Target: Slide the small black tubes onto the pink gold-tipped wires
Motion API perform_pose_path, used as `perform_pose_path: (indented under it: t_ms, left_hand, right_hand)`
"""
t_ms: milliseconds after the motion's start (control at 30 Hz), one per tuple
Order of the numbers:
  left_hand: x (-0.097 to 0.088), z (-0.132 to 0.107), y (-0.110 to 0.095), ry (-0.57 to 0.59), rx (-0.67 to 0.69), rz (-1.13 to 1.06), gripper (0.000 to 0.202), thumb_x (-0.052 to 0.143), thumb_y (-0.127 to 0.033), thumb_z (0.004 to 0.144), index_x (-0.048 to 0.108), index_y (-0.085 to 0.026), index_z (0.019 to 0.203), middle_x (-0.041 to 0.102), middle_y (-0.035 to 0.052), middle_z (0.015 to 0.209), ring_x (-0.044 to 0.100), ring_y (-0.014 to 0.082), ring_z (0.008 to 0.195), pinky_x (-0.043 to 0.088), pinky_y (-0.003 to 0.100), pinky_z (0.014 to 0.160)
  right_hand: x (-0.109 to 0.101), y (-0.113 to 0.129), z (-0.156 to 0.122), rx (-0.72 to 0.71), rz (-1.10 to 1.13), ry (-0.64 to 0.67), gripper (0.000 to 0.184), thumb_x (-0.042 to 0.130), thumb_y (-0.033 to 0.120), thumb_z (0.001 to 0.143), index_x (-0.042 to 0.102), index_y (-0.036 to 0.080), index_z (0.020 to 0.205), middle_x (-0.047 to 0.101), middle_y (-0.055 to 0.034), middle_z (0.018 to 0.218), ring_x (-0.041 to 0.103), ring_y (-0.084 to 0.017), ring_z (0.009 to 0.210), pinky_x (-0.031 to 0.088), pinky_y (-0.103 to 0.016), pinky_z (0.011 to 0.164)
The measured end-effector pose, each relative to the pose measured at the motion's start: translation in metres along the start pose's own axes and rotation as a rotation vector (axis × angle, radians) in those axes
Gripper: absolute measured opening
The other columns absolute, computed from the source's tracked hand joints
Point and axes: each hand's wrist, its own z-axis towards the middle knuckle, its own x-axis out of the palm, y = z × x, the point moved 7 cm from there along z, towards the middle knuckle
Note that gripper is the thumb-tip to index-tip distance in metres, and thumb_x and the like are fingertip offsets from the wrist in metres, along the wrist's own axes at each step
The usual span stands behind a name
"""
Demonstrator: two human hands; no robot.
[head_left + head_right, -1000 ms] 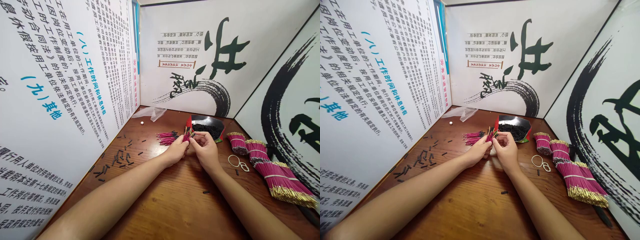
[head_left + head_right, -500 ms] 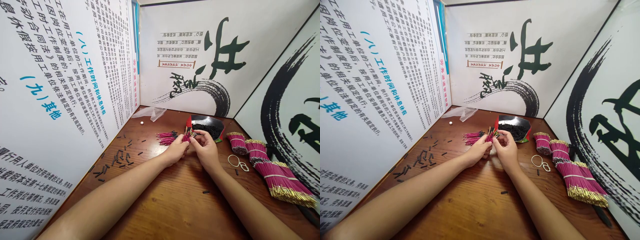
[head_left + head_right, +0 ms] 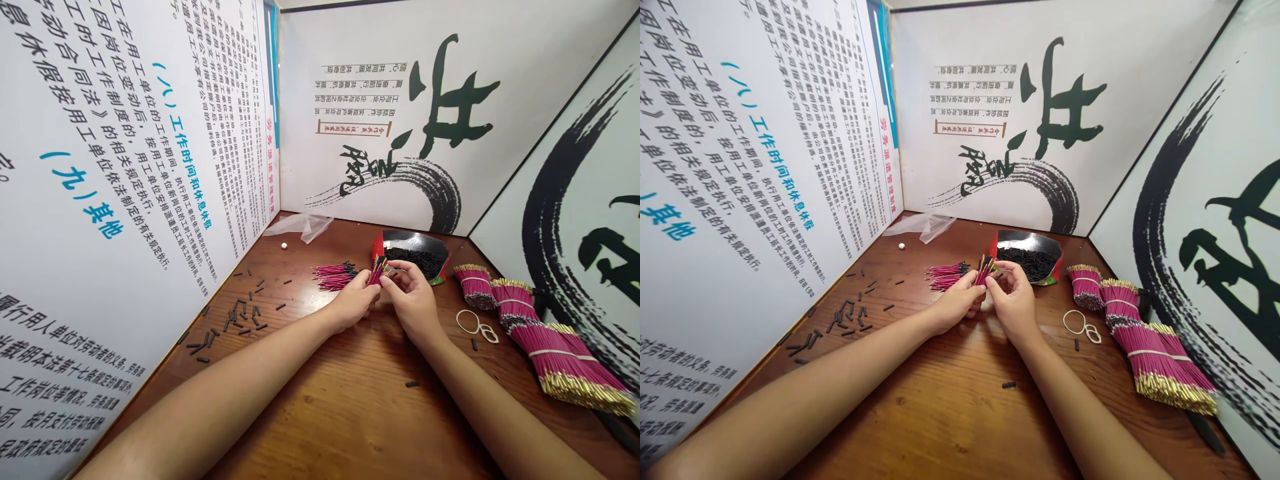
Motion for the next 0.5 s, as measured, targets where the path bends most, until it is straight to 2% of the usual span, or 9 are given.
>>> perform_pose_path:
  t_ms: [200,500]
  left_hand:
    - [0.0045,-0.002,-0.0036,0.049,-0.032,-0.057,0.016,0.045,-0.022,0.088,0.049,-0.019,0.103,0.03,-0.0081,0.063,0.023,0.0052,0.046,0.014,0.018,0.045]
    - [0.0049,0.0002,-0.0018,0.083,-0.04,-0.077,0.009,0.043,-0.02,0.086,0.045,-0.019,0.095,0.029,-0.0084,0.061,0.021,0.0048,0.045,0.013,0.018,0.043]
  right_hand:
    - [0.0005,0.0009,-0.0005,-0.002,0.006,0.003,0.035,0.071,0.039,0.075,0.058,0.023,0.103,0.068,-0.0032,0.087,0.064,-0.018,0.079,0.052,-0.036,0.077]
    - [-0.0009,0.005,-0.0009,-0.006,0.023,-0.007,0.032,0.071,0.035,0.075,0.058,0.023,0.101,0.068,-0.003,0.086,0.062,-0.018,0.078,0.05,-0.035,0.075]
